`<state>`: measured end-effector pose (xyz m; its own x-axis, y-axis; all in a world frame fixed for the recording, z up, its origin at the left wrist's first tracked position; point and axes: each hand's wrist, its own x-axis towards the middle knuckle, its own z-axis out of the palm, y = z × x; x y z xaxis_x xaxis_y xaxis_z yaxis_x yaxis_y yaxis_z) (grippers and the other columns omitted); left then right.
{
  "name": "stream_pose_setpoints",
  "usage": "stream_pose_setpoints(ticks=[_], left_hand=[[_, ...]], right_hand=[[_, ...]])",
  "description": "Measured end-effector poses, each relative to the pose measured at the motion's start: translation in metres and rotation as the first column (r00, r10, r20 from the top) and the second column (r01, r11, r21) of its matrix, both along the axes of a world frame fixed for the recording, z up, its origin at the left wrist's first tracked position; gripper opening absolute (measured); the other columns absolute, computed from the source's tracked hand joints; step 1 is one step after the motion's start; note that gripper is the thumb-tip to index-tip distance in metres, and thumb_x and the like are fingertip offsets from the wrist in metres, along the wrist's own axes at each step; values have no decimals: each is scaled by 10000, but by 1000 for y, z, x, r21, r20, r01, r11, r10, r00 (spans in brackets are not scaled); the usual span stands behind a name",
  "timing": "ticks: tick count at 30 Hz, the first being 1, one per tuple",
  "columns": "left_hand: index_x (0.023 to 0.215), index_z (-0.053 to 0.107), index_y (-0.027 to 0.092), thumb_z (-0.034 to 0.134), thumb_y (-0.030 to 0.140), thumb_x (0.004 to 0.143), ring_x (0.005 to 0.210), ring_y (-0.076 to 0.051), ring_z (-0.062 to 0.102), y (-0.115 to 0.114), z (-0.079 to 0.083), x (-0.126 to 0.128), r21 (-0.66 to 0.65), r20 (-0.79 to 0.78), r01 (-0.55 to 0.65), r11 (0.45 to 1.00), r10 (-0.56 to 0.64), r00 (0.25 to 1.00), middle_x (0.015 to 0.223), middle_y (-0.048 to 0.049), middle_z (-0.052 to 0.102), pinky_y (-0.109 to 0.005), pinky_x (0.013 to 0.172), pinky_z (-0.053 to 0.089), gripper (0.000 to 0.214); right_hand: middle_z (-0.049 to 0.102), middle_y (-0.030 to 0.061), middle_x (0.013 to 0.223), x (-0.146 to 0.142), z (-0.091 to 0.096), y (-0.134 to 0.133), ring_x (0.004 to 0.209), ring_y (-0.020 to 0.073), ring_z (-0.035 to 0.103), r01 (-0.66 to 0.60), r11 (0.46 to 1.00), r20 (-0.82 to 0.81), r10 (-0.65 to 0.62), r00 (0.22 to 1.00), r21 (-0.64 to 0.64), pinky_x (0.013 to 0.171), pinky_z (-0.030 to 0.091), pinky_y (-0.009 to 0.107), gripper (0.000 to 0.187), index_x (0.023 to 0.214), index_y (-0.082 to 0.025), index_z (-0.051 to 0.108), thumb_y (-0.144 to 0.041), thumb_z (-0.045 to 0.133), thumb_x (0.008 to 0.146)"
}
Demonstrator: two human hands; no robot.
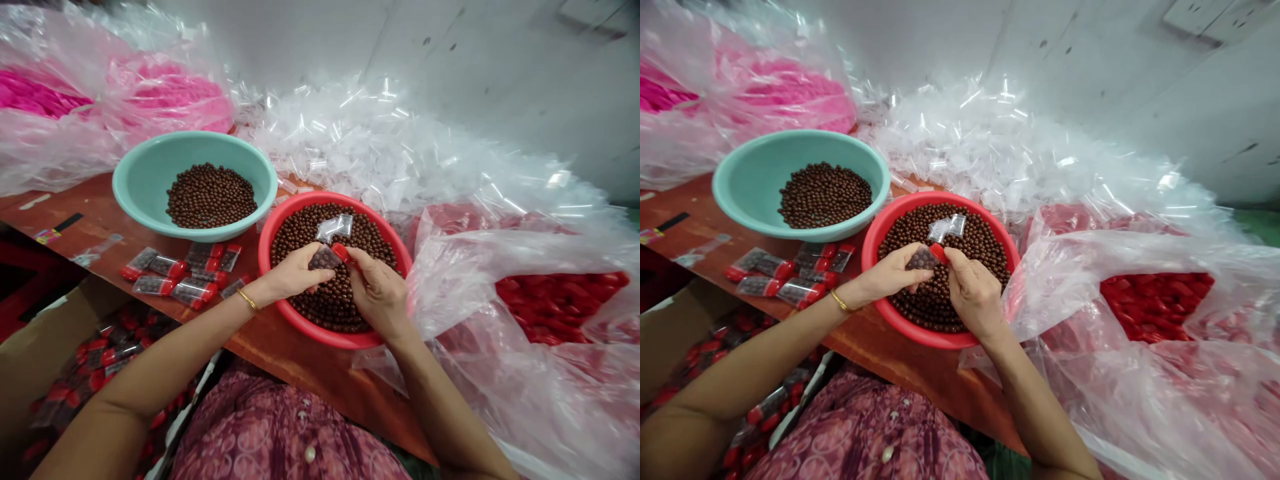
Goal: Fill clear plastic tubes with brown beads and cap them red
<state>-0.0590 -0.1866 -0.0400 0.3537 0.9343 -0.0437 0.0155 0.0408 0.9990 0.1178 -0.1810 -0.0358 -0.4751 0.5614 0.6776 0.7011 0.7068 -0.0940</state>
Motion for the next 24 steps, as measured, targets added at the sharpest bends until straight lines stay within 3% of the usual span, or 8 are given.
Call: stream_pose_setpoints(ticks=[6, 12, 16, 19, 22, 24], left_hand=[[826, 515, 147, 576, 195, 727, 722, -111, 482, 0, -1, 1, 167, -110, -38, 985, 57, 992, 760, 23, 532, -250, 692, 403, 127], [757, 507, 158, 602, 244, 709, 669, -109, 469, 0, -2, 1, 218, -279, -54, 975, 115, 954, 705, 35, 532, -229, 615, 365, 137], [702, 490, 166, 589, 256, 695, 597, -99, 434, -3, 1, 0, 253, -422, -6, 967, 117, 899, 637, 47, 497, -224, 559, 314, 134], [649, 472, 171, 570, 231, 663, 556, -91, 406, -6, 6, 2, 275, -480, 40, 961, 101, 872, 597, 52, 473, -221, 528, 285, 116], [627, 477, 172, 567, 243, 634, 539, -92, 410, -8, 9, 4, 276, -497, 71, 959, 79, 864, 577, 50, 473, -219, 506, 273, 114], [625, 492, 171, 566, 259, 629, 534, -95, 424, -9, 11, 5, 273, -511, 111, 956, 47, 858, 570, 45, 485, -217, 497, 274, 115]], right_hand=[[729, 53, 960, -1, 1, -4, 692, 144, 663, -6, 1000, 25, 6, 1000, -7, 694, 529, 258, 358, 1204, -224, 564, -113, 470, 877], [724, 45, 862, -3, -4, -7, 651, 147, 643, -96, 993, -4, 96, 995, -62, 644, 535, 258, 430, 1276, -224, 512, -102, 479, 865], [728, 74, 943, 3, -10, -11, 728, 165, 673, -175, 984, 35, 176, 984, -41, 689, 562, 287, 484, 1322, -209, 468, -91, 472, 852], [716, 97, 1022, 14, -4, -15, 838, 173, 684, -287, 957, 16, 288, 958, -29, 735, 567, 297, 498, 1302, -198, 487, -71, 494, 821], [711, 98, 1011, 16, 8, -15, 845, 176, 677, -315, 940, -62, 309, 949, -130, 734, 556, 302, 366, 1165, -201, 597, -116, 507, 820], [709, 76, 921, 7, 13, -11, 802, 169, 664, -234, 933, -209, 180, 961, -272, 730, 542, 310, 259, 1039, -214, 651, -207, 452, 875]])
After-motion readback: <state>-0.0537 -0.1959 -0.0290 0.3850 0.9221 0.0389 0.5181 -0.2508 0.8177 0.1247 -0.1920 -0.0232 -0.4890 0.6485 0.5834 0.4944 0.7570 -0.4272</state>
